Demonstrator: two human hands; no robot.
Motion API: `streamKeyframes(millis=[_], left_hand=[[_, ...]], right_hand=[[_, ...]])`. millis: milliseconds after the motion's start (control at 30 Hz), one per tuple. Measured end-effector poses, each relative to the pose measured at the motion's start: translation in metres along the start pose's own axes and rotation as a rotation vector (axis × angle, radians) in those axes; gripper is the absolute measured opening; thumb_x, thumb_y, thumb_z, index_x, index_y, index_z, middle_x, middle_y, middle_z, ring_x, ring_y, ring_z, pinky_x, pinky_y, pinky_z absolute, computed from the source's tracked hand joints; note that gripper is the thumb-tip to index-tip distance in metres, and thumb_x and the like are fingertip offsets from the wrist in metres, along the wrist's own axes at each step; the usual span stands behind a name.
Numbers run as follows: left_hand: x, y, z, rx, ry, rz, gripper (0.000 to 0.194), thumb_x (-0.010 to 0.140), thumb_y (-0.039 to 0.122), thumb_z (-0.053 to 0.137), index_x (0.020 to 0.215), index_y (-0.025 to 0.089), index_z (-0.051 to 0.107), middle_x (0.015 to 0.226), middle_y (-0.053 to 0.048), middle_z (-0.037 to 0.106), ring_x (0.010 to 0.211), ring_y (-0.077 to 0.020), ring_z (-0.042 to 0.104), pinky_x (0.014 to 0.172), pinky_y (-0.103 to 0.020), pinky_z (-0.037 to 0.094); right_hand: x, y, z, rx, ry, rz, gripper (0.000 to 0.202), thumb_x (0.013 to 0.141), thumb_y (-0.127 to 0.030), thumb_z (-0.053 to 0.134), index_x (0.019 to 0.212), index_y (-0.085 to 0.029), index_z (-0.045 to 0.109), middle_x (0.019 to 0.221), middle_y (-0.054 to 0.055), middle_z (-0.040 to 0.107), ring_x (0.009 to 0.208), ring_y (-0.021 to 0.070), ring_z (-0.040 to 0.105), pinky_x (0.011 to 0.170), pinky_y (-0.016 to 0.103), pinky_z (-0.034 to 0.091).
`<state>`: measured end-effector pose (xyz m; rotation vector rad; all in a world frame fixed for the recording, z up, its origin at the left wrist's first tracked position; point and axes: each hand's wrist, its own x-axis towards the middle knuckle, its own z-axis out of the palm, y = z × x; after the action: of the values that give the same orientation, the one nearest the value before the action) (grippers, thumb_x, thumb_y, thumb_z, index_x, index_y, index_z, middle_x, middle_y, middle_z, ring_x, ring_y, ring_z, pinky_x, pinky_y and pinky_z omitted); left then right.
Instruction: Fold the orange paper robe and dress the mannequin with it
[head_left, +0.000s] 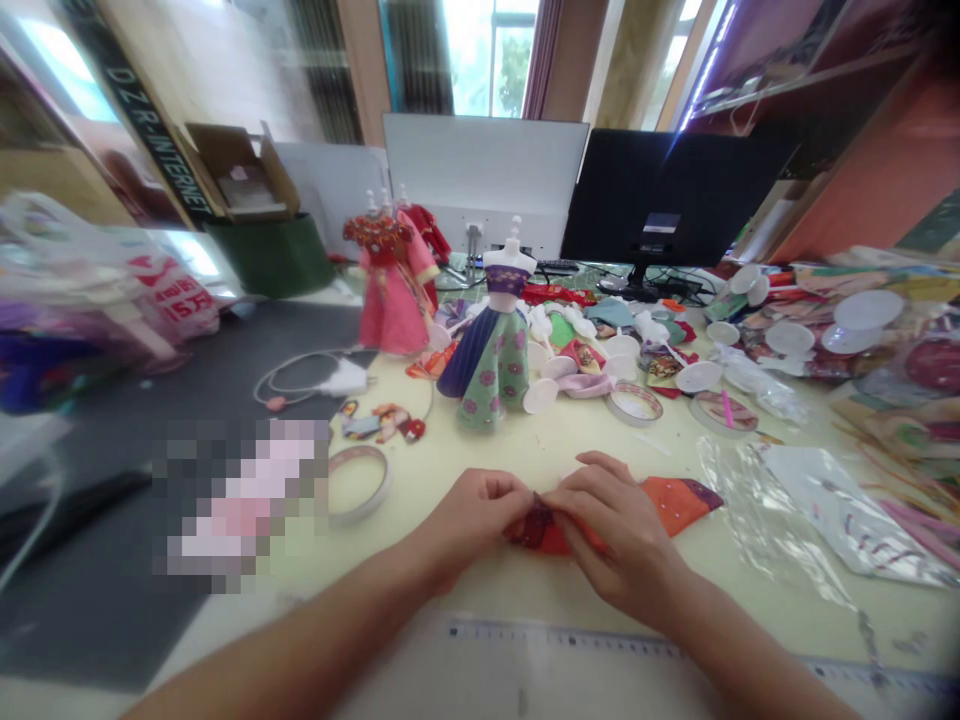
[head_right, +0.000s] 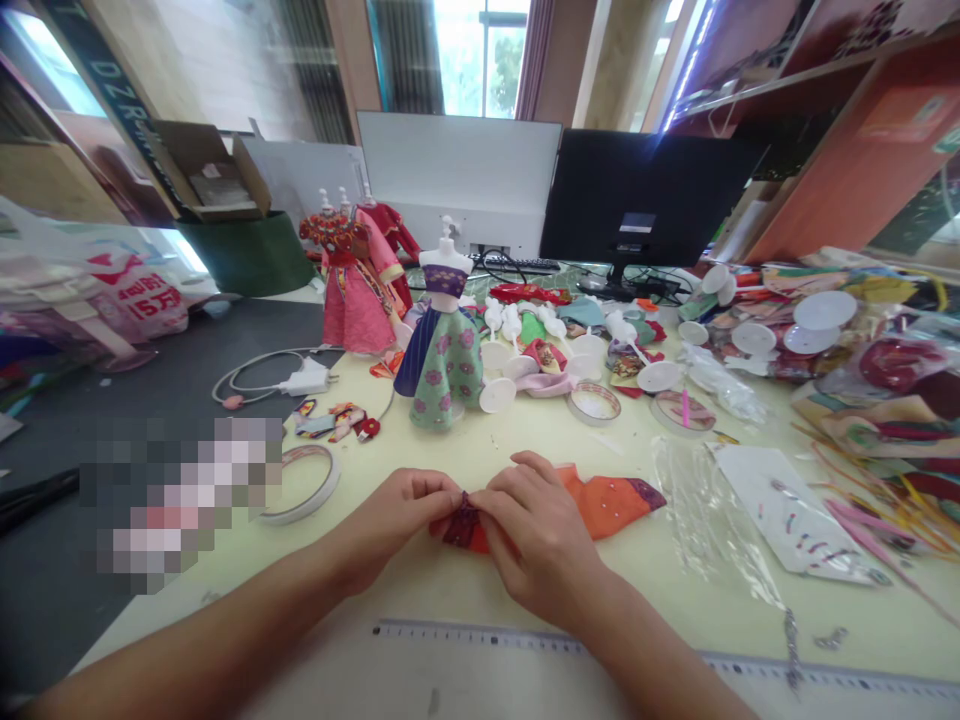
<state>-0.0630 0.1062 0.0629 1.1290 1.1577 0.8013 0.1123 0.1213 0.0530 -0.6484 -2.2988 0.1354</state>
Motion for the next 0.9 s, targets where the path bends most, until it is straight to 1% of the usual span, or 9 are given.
streamKeyframes(millis=[233, 433, 667, 900], left_hand=[[-0.0010, -0.0003, 0.0005, -0.010, 0.002, 0.009, 0.019, 0.071, 0.026, 0.051, 0.057, 0.014, 0.052, 0.050, 0.005, 0.043, 0.052, -0.0074, 0.036, 0.054, -0.022, 0.029], [-0.0016, 0.0010, 0.0024, -0.010, -0.012, -0.017, 0.021, 0.071, 0.028, 0.052, 0.056, 0.014, 0.052, 0.049, 0.004, 0.046, 0.052, -0.0081, 0.040, 0.055, -0.022, 0.032], [-0.0009, -0.0009, 0.0035, -0.079, -0.019, -0.032, 0.018, 0.069, 0.026, 0.056, 0.056, 0.014, 0.050, 0.049, 0.005, 0.045, 0.050, -0.0069, 0.039, 0.052, -0.021, 0.030], [-0.0005, -0.0009, 0.0036, -0.074, -0.009, -0.030, 0.019, 0.070, 0.027, 0.056, 0.057, 0.014, 0.051, 0.049, 0.005, 0.044, 0.050, -0.0069, 0.039, 0.052, -0.021, 0.030]], right_hand=[[0.0005, -0.0002, -0.0002, 0.016, 0.011, 0.021, 0.017, 0.081, -0.007, 0.046, 0.088, -0.017, 0.057, 0.076, 0.003, 0.056, 0.073, 0.0148, 0.053, 0.091, 0.044, 0.038], [-0.0003, 0.0007, 0.0016, 0.014, 0.015, 0.011, 0.017, 0.081, -0.007, 0.045, 0.088, -0.018, 0.056, 0.077, 0.003, 0.056, 0.073, 0.0152, 0.052, 0.090, 0.046, 0.038], [-0.0006, 0.0010, 0.0021, 0.007, 0.002, 0.011, 0.015, 0.081, -0.007, 0.047, 0.089, -0.017, 0.055, 0.078, 0.003, 0.055, 0.074, 0.0150, 0.052, 0.091, 0.045, 0.037], [-0.0004, 0.0014, 0.0019, -0.002, 0.007, 0.028, 0.015, 0.081, -0.008, 0.046, 0.086, -0.018, 0.055, 0.077, 0.003, 0.055, 0.073, 0.0149, 0.052, 0.090, 0.045, 0.038]])
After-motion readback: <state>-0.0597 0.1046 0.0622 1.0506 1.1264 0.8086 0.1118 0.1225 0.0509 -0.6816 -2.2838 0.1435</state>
